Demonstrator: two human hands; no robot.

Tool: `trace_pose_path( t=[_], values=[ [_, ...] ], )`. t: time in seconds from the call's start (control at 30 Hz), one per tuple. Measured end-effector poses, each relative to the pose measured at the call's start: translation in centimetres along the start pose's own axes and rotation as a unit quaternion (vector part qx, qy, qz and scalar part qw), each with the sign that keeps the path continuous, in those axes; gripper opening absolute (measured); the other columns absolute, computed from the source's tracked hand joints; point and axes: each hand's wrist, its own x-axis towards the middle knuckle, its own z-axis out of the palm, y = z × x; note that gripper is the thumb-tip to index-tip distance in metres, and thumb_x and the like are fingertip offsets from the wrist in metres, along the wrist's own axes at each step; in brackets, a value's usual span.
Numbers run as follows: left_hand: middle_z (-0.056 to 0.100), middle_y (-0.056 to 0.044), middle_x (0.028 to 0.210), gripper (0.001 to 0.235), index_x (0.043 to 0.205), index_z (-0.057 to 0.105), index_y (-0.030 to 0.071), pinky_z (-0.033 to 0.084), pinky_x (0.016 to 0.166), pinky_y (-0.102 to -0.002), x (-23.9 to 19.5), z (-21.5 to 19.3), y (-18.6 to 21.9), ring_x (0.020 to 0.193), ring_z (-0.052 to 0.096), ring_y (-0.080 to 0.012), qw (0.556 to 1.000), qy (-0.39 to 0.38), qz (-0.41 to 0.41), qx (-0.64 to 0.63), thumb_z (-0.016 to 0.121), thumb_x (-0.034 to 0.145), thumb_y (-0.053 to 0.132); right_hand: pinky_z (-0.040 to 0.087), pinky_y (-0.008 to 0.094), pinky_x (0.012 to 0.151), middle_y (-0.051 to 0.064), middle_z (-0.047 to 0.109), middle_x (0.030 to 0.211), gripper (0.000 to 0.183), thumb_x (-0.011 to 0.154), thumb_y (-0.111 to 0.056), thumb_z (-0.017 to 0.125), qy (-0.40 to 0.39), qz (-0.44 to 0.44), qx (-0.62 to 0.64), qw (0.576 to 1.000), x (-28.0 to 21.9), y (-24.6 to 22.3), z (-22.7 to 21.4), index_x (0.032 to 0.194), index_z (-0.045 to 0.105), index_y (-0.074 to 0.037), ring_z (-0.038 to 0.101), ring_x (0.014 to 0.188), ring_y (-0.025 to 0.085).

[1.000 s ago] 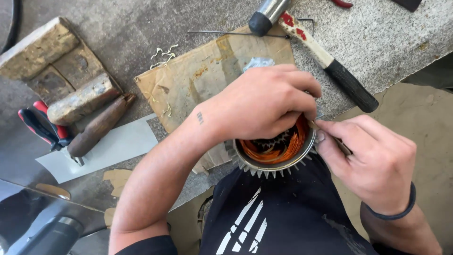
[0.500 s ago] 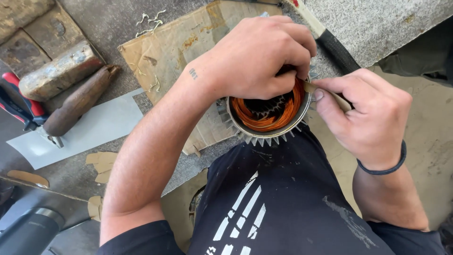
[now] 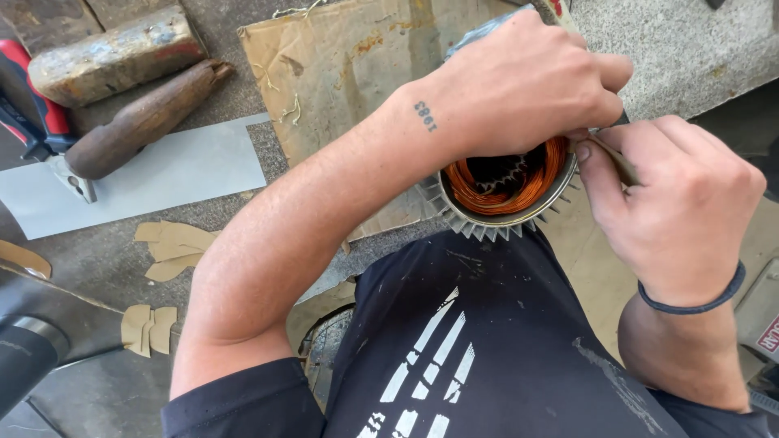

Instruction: Inserting insulation strips into the slots of an electric motor stator

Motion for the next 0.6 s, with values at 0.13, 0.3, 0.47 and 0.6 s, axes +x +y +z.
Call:
trace_pose_path(
  t=[0.13,0.3,0.47,0.6],
  values=[
    [0.055,0.004,0.082,0.021,0.07,0.061,0.025,0.042,0.031,-0.043,-0.3,0.4,0.0,0.064,0.062,-0.0219,0.999,0.047,0.005,0.022,0.068,0.089,0.021,0.041,0.043,0.069,0.011,0.062,0.089,0.023,0.121,-0.011,0.086,0.011,-0.012,0.025,1.0,0.0,-0.1,0.3,0.102,0.074,-0.007,0.058,0.081,0.033],
    [0.058,0.005,0.08,0.015,0.073,0.064,0.025,0.046,0.036,-0.042,-0.2,0.7,-0.3,0.068,0.063,-0.0229,0.999,0.049,0.017,0.005,0.07,0.086,0.021,0.041,0.042,0.065,0.01,0.064,0.089,0.021,0.12,-0.014,0.086,-0.005,-0.009,0.037,0.999,0.4,0.4,0.0,0.103,0.076,-0.007,0.06,0.08,0.031],
    [0.061,0.004,0.081,0.022,0.075,0.064,0.021,0.043,0.043,-0.048,-0.5,0.7,-0.9,0.069,0.065,-0.0274,0.994,0.092,0.029,-0.058,0.076,0.089,0.034,0.042,0.043,0.068,0.01,0.066,0.093,0.021,0.122,-0.015,0.084,-0.009,-0.031,0.039,0.999,1.1,0.8,-0.4,0.105,0.076,-0.007,0.063,0.085,0.032],
    [0.06,0.001,0.085,0.027,0.079,0.062,0.019,0.045,0.037,-0.049,-0.8,0.4,-0.7,0.075,0.065,-0.0286,0.994,0.082,-0.011,-0.069,0.076,0.093,0.037,0.045,0.042,0.071,0.012,0.068,0.093,0.017,0.12,-0.013,0.086,0.01,-0.047,0.055,0.997,1.6,1.1,-0.1,0.108,0.078,-0.004,0.064,0.085,0.032]
  ],
)
